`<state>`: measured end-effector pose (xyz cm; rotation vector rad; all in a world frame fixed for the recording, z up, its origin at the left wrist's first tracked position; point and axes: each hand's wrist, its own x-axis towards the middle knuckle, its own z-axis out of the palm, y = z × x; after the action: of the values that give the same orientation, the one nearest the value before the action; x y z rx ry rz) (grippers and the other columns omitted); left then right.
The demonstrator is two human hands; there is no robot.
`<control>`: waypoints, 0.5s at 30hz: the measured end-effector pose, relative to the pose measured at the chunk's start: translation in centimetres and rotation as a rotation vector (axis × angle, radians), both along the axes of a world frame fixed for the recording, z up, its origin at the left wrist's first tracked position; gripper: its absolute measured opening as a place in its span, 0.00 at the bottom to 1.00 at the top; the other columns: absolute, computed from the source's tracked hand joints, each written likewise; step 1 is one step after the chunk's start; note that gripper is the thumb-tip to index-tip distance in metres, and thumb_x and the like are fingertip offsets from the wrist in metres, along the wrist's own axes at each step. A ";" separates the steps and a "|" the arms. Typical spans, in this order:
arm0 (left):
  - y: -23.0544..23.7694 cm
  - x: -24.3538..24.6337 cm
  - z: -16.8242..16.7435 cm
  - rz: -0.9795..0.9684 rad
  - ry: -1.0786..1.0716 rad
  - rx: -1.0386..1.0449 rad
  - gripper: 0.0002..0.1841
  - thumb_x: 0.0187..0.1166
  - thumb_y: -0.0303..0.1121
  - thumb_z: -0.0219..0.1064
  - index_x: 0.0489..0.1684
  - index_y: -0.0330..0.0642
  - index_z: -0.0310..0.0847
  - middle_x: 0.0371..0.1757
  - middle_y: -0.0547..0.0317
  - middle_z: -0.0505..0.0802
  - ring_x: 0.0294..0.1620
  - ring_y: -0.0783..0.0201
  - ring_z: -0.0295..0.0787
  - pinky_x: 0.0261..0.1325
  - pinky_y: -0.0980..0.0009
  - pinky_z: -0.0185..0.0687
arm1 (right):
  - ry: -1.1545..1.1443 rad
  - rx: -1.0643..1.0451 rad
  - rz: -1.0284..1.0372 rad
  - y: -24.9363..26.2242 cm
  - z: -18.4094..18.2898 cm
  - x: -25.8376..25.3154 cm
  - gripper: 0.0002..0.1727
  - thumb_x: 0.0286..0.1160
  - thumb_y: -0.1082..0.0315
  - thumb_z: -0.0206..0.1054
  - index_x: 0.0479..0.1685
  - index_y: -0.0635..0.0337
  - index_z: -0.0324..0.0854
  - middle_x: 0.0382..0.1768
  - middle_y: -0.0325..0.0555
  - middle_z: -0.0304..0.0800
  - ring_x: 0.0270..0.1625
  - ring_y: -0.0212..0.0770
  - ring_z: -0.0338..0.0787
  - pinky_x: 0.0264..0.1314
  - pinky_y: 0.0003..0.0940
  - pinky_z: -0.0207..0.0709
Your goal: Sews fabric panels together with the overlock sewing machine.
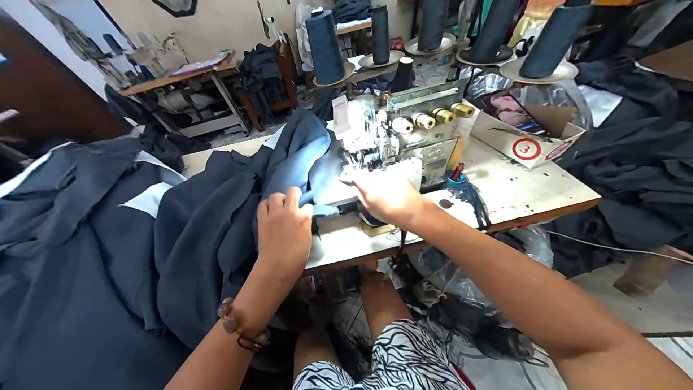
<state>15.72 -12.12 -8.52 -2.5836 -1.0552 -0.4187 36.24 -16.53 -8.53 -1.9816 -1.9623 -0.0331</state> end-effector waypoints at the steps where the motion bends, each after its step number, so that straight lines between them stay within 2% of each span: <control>1: -0.5 0.0 -0.6 -0.072 -0.041 0.016 0.14 0.72 0.28 0.76 0.56 0.41 0.93 0.67 0.34 0.86 0.68 0.31 0.81 0.70 0.31 0.71 | 0.059 0.086 -0.005 -0.7 -0.9 1.4 0.15 0.86 0.59 0.59 0.56 0.60 0.85 0.40 0.58 0.91 0.45 0.61 0.92 0.44 0.61 0.82; 2: -1.3 0.5 -1.4 -0.174 -0.077 0.011 0.18 0.70 0.29 0.78 0.60 0.43 0.91 0.69 0.35 0.86 0.72 0.32 0.80 0.73 0.31 0.69 | 0.154 0.143 -0.020 -1.6 -1.5 3.0 0.17 0.82 0.56 0.65 0.54 0.61 0.85 0.40 0.57 0.90 0.44 0.59 0.92 0.44 0.62 0.83; 4: -3.8 2.5 -4.6 -0.446 -0.115 -0.073 0.21 0.68 0.36 0.79 0.62 0.48 0.90 0.68 0.44 0.89 0.70 0.40 0.84 0.68 0.40 0.77 | 0.332 0.275 -0.073 -3.5 -3.1 6.1 0.23 0.72 0.56 0.76 0.57 0.66 0.85 0.43 0.57 0.91 0.43 0.54 0.92 0.48 0.57 0.85; 5: -4.8 3.8 -6.6 -0.571 -0.085 -0.169 0.23 0.71 0.42 0.77 0.67 0.54 0.88 0.69 0.48 0.89 0.70 0.44 0.85 0.66 0.45 0.81 | 0.397 0.341 -0.136 -4.4 -4.1 7.5 0.23 0.70 0.59 0.77 0.56 0.68 0.84 0.41 0.57 0.91 0.40 0.51 0.91 0.46 0.53 0.84; 7: -5.3 6.7 -10.2 -0.699 0.029 -0.387 0.30 0.80 0.49 0.68 0.83 0.57 0.75 0.85 0.50 0.78 0.82 0.42 0.74 0.74 0.42 0.75 | 0.530 0.465 -0.256 -5.6 -6.7 10.5 0.18 0.77 0.63 0.70 0.55 0.70 0.82 0.40 0.54 0.89 0.38 0.40 0.88 0.46 0.41 0.83; 9: -4.2 9.6 -12.5 -0.677 0.043 -0.484 0.30 0.86 0.51 0.60 0.88 0.54 0.69 0.90 0.53 0.71 0.88 0.39 0.64 0.81 0.34 0.60 | 0.687 0.564 -0.330 -6.3 -9.6 13.0 0.15 0.85 0.65 0.59 0.54 0.70 0.78 0.39 0.47 0.84 0.36 0.29 0.82 0.44 0.29 0.79; 10: -3.5 11.1 -12.6 -0.626 0.041 -0.512 0.31 0.88 0.52 0.57 0.89 0.52 0.66 0.90 0.53 0.71 0.88 0.40 0.65 0.83 0.33 0.59 | 0.774 0.602 -0.353 -6.7 -10.9 13.9 0.15 0.88 0.65 0.56 0.55 0.71 0.77 0.38 0.44 0.83 0.34 0.27 0.80 0.41 0.26 0.78; 11: -2.9 12.6 -12.1 -0.557 0.050 -0.531 0.33 0.89 0.54 0.54 0.91 0.50 0.64 0.85 0.52 0.77 0.82 0.43 0.75 0.79 0.37 0.68 | 0.876 0.637 -0.370 -6.9 -11.9 14.6 0.14 0.89 0.65 0.53 0.55 0.70 0.77 0.35 0.41 0.82 0.29 0.25 0.77 0.34 0.23 0.74; 12: -2.4 14.1 -11.1 -0.468 0.101 -0.600 0.35 0.89 0.58 0.50 0.92 0.49 0.59 0.76 0.49 0.84 0.72 0.44 0.84 0.71 0.40 0.77 | 0.984 0.671 -0.378 -7.1 -12.6 15.0 0.13 0.91 0.65 0.51 0.54 0.65 0.76 0.32 0.35 0.81 0.23 0.22 0.73 0.26 0.19 0.70; 13: -2.0 15.5 -9.9 -0.383 0.156 -0.700 0.38 0.89 0.60 0.49 0.94 0.48 0.53 0.65 0.45 0.89 0.63 0.42 0.88 0.64 0.39 0.81 | 1.071 0.696 -0.363 -7.2 -12.9 15.1 0.13 0.92 0.64 0.48 0.53 0.61 0.75 0.30 0.31 0.80 0.19 0.20 0.69 0.20 0.17 0.66; 15: -1.2 18.0 -8.3 -0.267 0.195 -0.869 0.42 0.87 0.64 0.49 0.96 0.50 0.46 0.52 0.37 0.93 0.55 0.36 0.91 0.57 0.35 0.82 | 1.134 0.705 -0.315 -7.1 -13.0 15.0 0.13 0.93 0.64 0.46 0.53 0.59 0.75 0.28 0.28 0.80 0.17 0.20 0.68 0.18 0.16 0.64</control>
<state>33.71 -13.34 -16.82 -3.4413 -0.9553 0.3245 51.28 -23.65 -21.56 -1.3040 -0.7475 0.2342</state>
